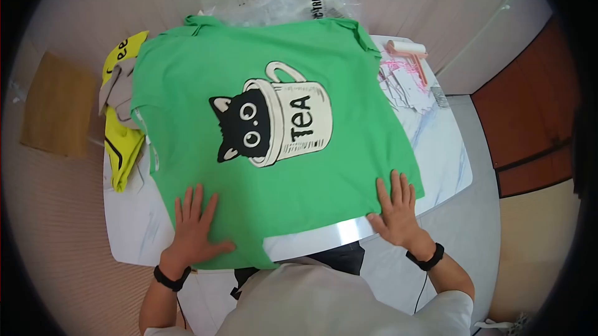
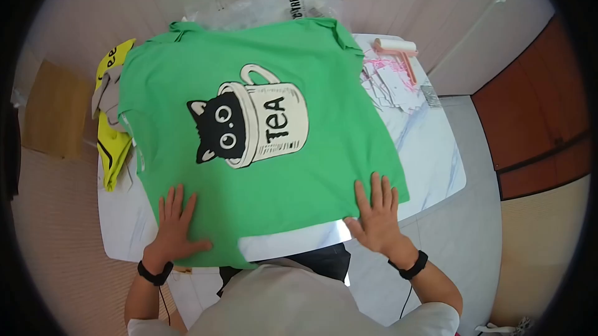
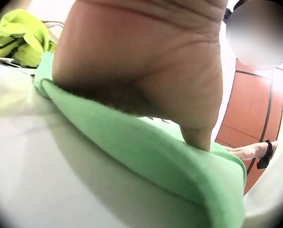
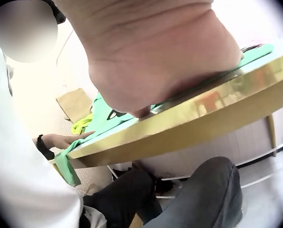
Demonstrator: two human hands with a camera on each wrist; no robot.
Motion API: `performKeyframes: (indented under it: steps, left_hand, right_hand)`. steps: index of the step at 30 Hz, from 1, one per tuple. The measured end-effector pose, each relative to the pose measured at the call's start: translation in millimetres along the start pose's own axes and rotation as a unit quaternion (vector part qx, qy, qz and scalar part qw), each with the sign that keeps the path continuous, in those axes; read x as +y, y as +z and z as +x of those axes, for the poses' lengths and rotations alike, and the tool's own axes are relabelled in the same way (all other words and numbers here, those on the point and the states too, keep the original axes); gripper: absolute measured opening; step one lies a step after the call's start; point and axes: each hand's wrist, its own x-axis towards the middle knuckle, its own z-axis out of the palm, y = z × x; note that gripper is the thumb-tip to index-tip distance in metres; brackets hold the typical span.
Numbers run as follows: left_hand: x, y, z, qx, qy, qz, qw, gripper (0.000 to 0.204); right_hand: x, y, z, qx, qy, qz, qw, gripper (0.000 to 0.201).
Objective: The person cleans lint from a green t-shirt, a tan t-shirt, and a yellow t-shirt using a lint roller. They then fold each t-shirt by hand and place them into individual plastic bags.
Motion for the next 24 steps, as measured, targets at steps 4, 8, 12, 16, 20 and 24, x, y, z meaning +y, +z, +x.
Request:
performKeyframes:
  steps: [4,8,12,16,20,24]
  left_hand:
    - [16,-13,-9,-0.001,-0.03,-0.038,0.999,0.115]
    - [21,14,-18,0.098,-0.055,-0.07,0.991,0.105]
    - [26,34,-12,0.176,-0.069,-0.071,0.979,0.092]
    - [22,37,-13,0.189,-0.074,-0.053,0.978,0.085]
    - [21,40,-10,0.209,-0.079,-0.07,0.972,0.081]
    - [23,40,-14,0.207,-0.1,-0.071,0.971,0.082]
  right_hand:
    - [13,-39,16,-0.042,-0.023,0.035,0.998,0.08]
    - [92,-94,87,0.077,0.078,0.117,0.987,0.06]
    - [205,-138,198,0.24,0.127,0.032,0.962,0.03]
    - [290,-150,283,0.204,0.254,0.113,0.939,0.031]
    - [317,-130,342,0.125,0.281,0.033,0.951,0.04]
    - [326,-102,370,0.087,0.303,0.072,0.946,0.049]
